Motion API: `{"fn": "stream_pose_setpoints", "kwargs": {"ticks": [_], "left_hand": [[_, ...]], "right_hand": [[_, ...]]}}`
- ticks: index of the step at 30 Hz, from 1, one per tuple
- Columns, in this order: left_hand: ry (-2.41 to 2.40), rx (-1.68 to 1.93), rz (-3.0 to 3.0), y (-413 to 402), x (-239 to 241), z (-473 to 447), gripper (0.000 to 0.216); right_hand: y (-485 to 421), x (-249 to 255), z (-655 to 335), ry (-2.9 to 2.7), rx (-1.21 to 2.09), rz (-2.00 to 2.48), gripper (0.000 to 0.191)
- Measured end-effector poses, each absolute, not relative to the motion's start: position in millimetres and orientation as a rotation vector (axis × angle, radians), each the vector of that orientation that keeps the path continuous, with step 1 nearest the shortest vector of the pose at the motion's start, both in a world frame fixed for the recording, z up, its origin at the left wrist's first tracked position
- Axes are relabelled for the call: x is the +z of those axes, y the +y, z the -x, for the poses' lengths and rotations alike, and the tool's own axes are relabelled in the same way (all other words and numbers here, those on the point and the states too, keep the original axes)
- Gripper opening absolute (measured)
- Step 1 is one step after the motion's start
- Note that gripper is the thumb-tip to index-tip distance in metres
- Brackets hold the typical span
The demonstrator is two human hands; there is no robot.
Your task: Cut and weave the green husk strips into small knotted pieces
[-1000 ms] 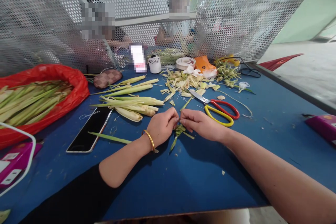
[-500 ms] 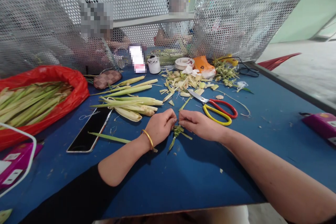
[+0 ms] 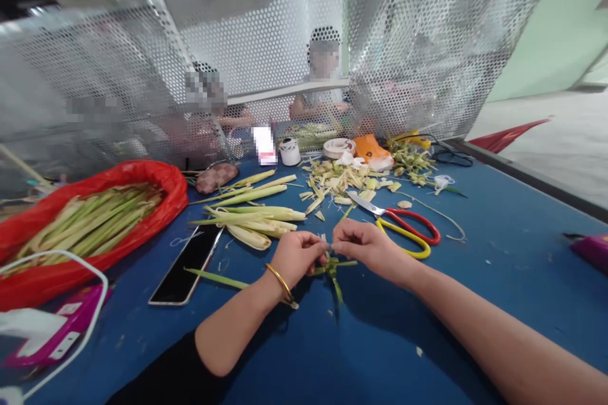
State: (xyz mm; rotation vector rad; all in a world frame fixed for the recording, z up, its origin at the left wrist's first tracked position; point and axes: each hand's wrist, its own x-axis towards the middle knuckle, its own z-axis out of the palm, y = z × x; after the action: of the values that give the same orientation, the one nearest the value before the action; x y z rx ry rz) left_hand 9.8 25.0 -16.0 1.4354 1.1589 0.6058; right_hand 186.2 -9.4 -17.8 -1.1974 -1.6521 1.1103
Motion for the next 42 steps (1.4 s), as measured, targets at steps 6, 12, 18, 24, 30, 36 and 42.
{"fn": "stream_pose_setpoints", "kwargs": {"ticks": [6, 12, 18, 24, 30, 36, 42], "left_hand": [[1.14, 0.584, -1.487, 20.4, -19.7, -11.6, 0.02], [1.066, 0.588, -1.523, 20.3, -22.8, -12.0, 0.026], [0.957, 0.495, -1.593, 21.5, -16.9, -10.4, 0.017], [0.879, 0.446, -1.591, 21.3, -16.7, -7.4, 0.019], [0.952, 0.499, -1.529, 20.4, -18.2, -9.0, 0.026], [0.937, 0.532, -1.443, 21.8, -20.0, -9.8, 0.031], [0.931, 0.566, -1.406, 22.9, -20.3, -10.7, 0.028]], "right_hand": [[-12.4, -15.4, -179.4, -1.547, 1.253, 1.16, 0.023], [-13.2, -14.7, -175.3, -1.416, 1.343, 1.145, 0.022], [-12.6, -15.1, -174.6, -1.311, 1.337, 1.218, 0.022], [-14.5, -13.1, -173.6, -1.274, 1.353, 1.244, 0.021], [-10.3, -20.4, -177.4, -1.178, 1.284, 1.256, 0.027], [-7.4, -16.9, -188.8, -1.346, 0.951, 1.362, 0.025], [-14.2, -14.9, -183.6, -1.605, 0.877, 1.446, 0.014]]}}
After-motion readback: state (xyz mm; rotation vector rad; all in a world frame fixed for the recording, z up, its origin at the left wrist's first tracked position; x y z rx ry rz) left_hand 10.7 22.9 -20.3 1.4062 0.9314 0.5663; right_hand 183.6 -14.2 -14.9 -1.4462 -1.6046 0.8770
